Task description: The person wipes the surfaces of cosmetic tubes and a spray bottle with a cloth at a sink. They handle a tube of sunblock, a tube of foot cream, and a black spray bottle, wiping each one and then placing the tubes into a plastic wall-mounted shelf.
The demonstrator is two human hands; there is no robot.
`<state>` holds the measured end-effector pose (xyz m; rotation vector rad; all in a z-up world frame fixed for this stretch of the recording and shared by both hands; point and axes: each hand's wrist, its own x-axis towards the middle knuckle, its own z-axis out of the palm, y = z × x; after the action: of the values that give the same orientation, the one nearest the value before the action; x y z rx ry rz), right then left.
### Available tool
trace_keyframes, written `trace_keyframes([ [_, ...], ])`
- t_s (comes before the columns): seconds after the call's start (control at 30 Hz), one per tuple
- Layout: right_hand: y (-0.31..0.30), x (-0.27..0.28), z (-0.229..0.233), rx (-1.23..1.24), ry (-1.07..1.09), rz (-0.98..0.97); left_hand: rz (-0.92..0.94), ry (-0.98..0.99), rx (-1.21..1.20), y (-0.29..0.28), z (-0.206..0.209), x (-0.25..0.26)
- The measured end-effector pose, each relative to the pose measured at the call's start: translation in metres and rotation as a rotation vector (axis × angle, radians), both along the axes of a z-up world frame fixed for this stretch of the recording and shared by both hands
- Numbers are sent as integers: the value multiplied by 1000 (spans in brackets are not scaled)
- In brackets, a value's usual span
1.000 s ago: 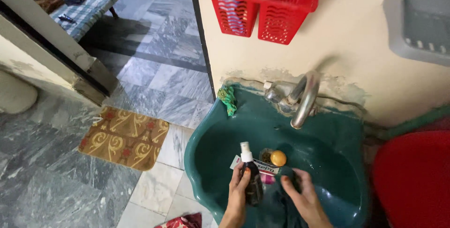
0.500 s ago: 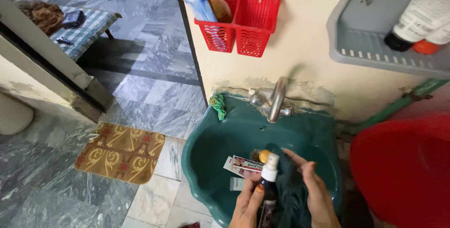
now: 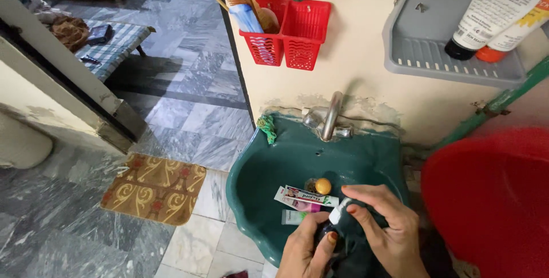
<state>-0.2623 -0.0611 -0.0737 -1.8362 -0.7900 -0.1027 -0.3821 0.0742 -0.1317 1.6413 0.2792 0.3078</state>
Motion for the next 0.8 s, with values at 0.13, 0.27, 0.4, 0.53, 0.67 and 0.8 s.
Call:
trace_keyframes([
  [0.13, 14, -9, 12, 38, -140, -117, 29, 5, -12, -7, 13, -3],
  [0.27, 22, -13, 26, 33, -126, -30, 44, -91, 58, -2, 20, -6],
  [0.4, 21, -6, 29, -99, 231, 53, 7, -107, 124, -1, 25, -8],
  [0.53, 22, 2, 19, -137, 193, -9, 54, -94, 235, -11, 29, -2],
  [0.67, 21, 9, 0, -164, 256, -139, 43, -53, 267, -9, 35, 1],
  [0.8, 17, 15, -13, -117, 502, -214, 24, -143, 272, -4, 38, -1],
])
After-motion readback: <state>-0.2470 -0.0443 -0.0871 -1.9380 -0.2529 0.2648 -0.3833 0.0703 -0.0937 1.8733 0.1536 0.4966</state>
